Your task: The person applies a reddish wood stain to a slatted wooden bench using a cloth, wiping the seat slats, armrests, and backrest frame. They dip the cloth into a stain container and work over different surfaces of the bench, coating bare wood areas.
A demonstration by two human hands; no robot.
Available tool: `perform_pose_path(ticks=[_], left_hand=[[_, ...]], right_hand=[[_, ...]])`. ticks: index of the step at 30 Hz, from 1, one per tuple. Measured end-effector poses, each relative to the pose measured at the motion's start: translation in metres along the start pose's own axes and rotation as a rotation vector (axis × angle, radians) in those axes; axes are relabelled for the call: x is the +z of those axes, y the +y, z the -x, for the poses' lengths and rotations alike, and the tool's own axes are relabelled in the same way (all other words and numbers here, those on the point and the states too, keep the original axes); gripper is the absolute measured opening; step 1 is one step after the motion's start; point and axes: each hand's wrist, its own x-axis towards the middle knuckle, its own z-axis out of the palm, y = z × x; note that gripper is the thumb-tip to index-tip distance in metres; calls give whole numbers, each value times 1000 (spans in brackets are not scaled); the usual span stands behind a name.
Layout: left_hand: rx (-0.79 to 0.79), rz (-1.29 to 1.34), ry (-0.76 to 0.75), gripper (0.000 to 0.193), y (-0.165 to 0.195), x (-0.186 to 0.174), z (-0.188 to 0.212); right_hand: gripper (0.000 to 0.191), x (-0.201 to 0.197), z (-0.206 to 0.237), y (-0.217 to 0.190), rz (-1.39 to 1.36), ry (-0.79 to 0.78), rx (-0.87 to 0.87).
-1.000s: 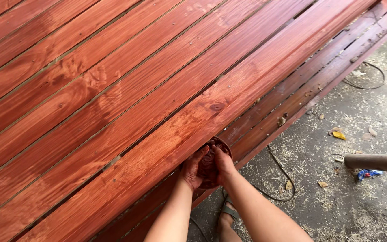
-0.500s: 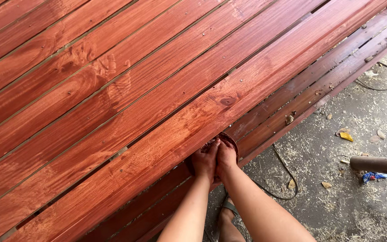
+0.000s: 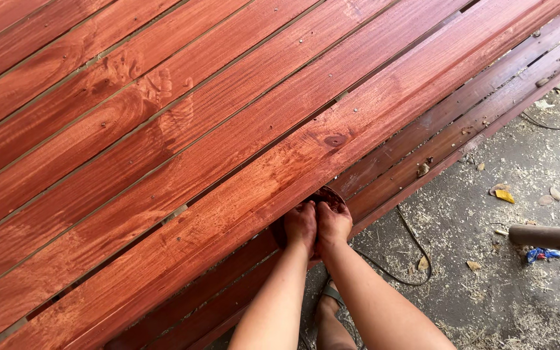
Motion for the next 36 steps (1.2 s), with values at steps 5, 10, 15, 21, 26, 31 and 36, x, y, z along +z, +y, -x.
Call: perform_pose_path(ticks=[5, 10, 15, 21, 26, 31, 36], left_hand=[[-177, 65, -17, 45, 8, -4, 0], [-679, 169, -112, 57, 30, -17, 7], [-575, 256, -505, 67, 46, -45, 25], [-225, 64, -612, 80, 75, -70, 55], [-56, -136, -610, 67, 119, -123, 88], [519, -439, -381, 56, 166, -201, 131], [403, -569, -289, 63, 222, -320, 202]], right_hand=[[32, 4, 5, -15, 184, 16, 8], [35, -1, -7, -7, 340, -83, -41], [37, -17, -12, -28, 72, -446, 309], [38, -22, 25, -110, 207, -822, 590], [65, -16, 95, -147, 288, -1147, 532], [86, 23, 177, -148, 522, -1327, 465], [84, 75, 284, -136, 667, -1541, 344]])
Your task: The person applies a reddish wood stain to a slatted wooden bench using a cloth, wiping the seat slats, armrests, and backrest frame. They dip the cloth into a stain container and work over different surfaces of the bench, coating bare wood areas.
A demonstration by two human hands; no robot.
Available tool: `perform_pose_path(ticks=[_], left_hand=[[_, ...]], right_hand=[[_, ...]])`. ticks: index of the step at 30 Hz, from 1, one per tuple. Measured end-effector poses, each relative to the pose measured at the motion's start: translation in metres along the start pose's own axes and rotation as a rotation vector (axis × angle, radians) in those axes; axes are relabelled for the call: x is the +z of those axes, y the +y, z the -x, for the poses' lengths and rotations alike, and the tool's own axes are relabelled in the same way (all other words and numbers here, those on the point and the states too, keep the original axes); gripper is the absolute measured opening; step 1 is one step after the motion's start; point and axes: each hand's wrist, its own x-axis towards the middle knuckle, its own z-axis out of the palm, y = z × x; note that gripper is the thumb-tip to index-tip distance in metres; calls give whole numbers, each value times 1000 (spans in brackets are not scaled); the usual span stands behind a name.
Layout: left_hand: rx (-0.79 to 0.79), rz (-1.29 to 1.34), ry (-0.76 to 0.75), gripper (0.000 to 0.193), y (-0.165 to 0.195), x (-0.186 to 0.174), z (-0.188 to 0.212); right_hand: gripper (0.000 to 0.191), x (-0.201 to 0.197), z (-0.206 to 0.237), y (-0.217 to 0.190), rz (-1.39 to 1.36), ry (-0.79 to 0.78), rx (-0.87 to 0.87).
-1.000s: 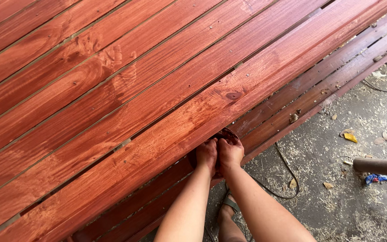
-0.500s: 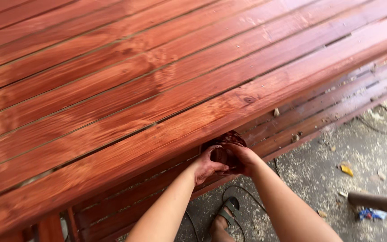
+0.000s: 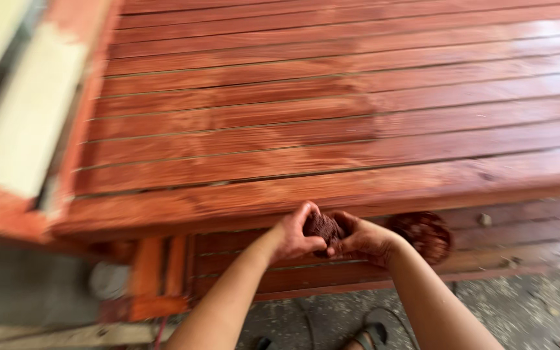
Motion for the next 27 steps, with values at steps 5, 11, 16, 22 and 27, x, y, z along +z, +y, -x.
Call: perform_pose_path(ticks=[5, 11, 16, 22, 27], left_hand=[[29, 139, 161, 55, 12, -122, 94], [75, 450, 488, 34, -10, -222, 161], [136, 403, 765, 31, -18, -271, 172], [29, -486, 779, 33, 23, -335, 183], [-172, -1411, 613, 37, 74, -379, 199]], right_hand=[[67, 122, -64, -40, -62, -108, -96], [59, 244, -136, -72, 38, -128, -113], [53, 303, -188, -76, -59, -123, -149], [43, 334, -242, -91, -240, -209, -322], [43, 391, -272, -121, -421, -250, -396]])
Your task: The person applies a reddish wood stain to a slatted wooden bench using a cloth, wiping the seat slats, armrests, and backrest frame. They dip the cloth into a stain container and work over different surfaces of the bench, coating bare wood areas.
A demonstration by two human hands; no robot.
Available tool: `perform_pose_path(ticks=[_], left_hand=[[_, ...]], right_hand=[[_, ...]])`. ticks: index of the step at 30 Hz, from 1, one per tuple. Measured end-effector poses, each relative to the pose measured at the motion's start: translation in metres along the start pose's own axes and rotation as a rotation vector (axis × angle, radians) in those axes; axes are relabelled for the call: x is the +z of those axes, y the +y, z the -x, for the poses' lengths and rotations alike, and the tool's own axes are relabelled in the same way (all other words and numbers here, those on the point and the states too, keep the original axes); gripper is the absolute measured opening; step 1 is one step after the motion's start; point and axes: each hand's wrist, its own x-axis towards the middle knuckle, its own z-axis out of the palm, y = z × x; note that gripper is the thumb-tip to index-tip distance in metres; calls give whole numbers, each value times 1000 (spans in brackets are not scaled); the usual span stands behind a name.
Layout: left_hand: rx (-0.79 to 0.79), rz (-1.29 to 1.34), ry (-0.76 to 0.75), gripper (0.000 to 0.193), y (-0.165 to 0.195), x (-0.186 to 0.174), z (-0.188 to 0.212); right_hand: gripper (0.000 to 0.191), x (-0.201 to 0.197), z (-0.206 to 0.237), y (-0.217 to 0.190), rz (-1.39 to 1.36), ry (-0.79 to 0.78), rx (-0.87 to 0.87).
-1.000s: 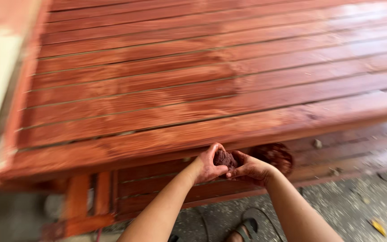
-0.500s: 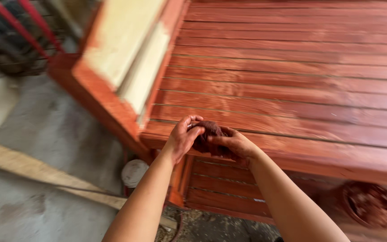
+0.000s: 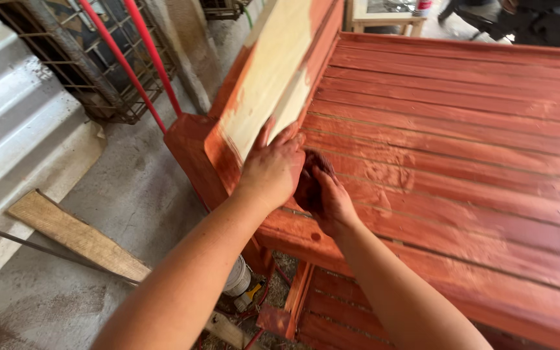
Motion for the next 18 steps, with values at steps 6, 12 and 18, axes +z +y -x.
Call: perform_pose_path(ticks=[6, 12, 18], left_hand=[[-51, -531, 49, 56, -47, -52, -6], [-343, -57, 0, 72, -99, -82, 13], [-345, 325, -125, 72, -107, -77, 16]], right_hand=[[56, 95, -45, 2, -107, -190, -177], [56, 150, -84, 13, -74, -190, -224], [49, 147, -88, 26, 111, 20, -485]])
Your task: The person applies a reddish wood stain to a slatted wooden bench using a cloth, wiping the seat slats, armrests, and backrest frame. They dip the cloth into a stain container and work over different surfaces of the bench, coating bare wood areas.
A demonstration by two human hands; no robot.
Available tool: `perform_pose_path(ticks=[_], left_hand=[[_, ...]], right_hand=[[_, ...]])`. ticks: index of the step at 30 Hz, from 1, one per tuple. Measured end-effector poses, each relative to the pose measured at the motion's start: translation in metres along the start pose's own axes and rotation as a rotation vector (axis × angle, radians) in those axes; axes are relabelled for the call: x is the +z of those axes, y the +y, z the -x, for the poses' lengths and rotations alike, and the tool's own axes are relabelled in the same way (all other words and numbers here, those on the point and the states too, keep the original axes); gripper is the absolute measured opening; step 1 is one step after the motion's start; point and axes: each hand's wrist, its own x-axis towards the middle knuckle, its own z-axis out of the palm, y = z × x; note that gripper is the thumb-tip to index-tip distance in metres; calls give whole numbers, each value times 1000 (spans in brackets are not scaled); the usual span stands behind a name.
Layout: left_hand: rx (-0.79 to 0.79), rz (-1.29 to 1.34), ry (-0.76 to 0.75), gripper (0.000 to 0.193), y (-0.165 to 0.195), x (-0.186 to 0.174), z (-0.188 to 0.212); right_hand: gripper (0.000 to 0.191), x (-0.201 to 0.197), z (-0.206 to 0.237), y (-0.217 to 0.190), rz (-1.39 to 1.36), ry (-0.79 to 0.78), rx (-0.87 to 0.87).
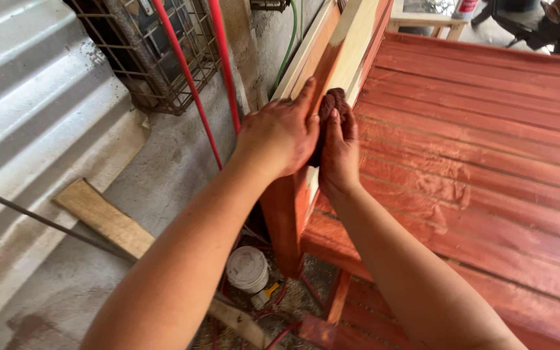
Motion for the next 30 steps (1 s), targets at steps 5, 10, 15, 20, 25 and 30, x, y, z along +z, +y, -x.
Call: perform_pose_path(ticks=[5, 10, 15, 20, 25, 30], left_hand=[[215, 14, 140, 68, -16, 8, 5], [386, 58, 247, 57, -25, 12, 5], [402, 100, 295, 56, -24, 15, 10], [424, 199, 299, 56, -25, 15, 7], [439, 187, 316, 53, -25, 13, 5], [301, -130, 374, 50, -12, 11, 15]], right_hand=[[34, -6, 60, 7, 135, -6, -99], [31, 6, 75, 8, 140, 90, -181], [34, 7, 24, 0, 159, 181, -219], [38, 0, -58, -12, 244, 106, -367], [39, -11, -82, -6, 23, 39, -278], [45, -23, -49, -9, 37, -50, -99]])
